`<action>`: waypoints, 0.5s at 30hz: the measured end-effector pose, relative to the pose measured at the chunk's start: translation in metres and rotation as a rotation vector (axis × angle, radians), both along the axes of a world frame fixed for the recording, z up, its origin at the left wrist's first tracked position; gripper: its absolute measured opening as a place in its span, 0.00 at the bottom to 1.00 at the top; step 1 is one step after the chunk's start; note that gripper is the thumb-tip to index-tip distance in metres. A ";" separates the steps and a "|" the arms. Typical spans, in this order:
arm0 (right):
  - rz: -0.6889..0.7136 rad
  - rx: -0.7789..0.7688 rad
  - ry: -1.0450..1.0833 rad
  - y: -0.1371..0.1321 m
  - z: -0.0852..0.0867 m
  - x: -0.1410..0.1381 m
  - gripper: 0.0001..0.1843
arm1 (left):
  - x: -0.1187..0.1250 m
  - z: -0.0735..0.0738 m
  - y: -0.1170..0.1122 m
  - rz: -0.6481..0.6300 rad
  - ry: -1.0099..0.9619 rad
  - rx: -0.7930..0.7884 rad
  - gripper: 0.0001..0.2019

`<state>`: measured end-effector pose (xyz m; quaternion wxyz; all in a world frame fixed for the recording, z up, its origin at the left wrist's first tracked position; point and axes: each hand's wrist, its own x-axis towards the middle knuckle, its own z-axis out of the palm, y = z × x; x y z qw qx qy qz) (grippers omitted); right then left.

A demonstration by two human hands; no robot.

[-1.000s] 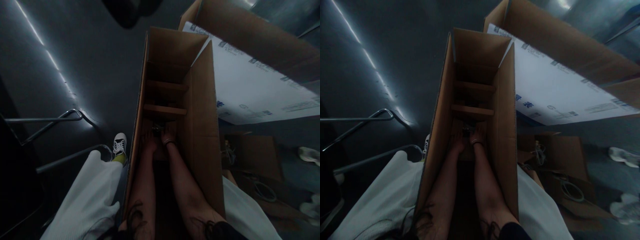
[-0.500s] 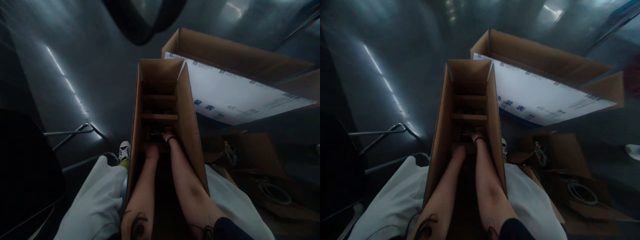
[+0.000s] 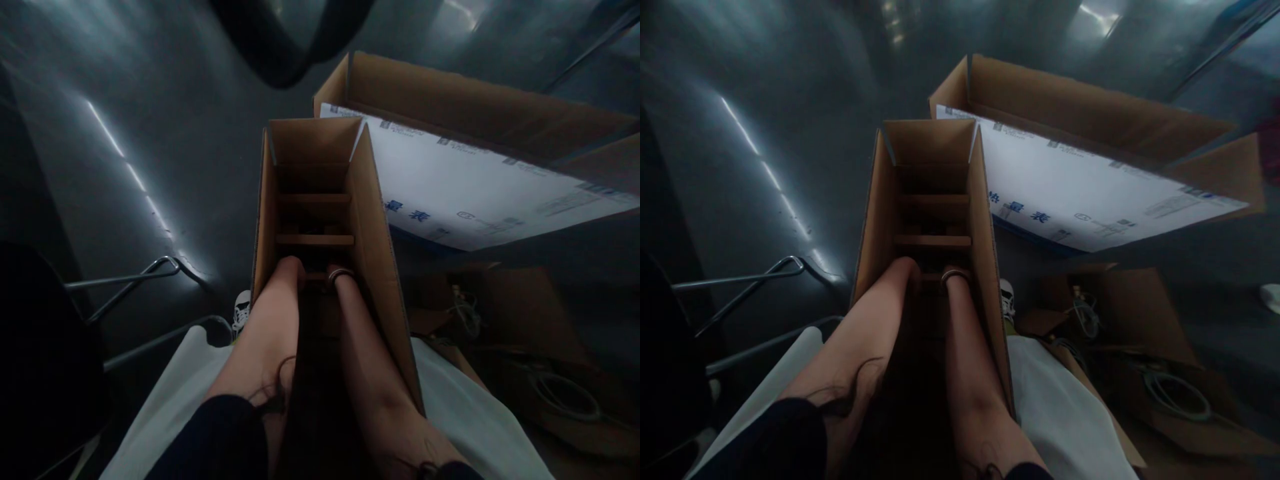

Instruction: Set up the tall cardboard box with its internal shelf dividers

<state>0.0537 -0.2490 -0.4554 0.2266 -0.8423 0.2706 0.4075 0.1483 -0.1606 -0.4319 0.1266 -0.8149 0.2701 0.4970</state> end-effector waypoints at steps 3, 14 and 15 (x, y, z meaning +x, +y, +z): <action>-0.012 -0.008 -0.039 -0.012 -0.006 0.017 0.20 | 0.002 -0.005 0.004 -0.040 -0.115 -0.095 0.21; -0.130 -0.176 -0.441 0.000 -0.029 -0.010 0.20 | -0.029 -0.025 0.025 0.032 -0.463 -0.352 0.19; -0.140 -0.173 -0.427 -0.001 -0.031 -0.008 0.15 | -0.028 -0.026 0.025 0.047 -0.464 -0.343 0.18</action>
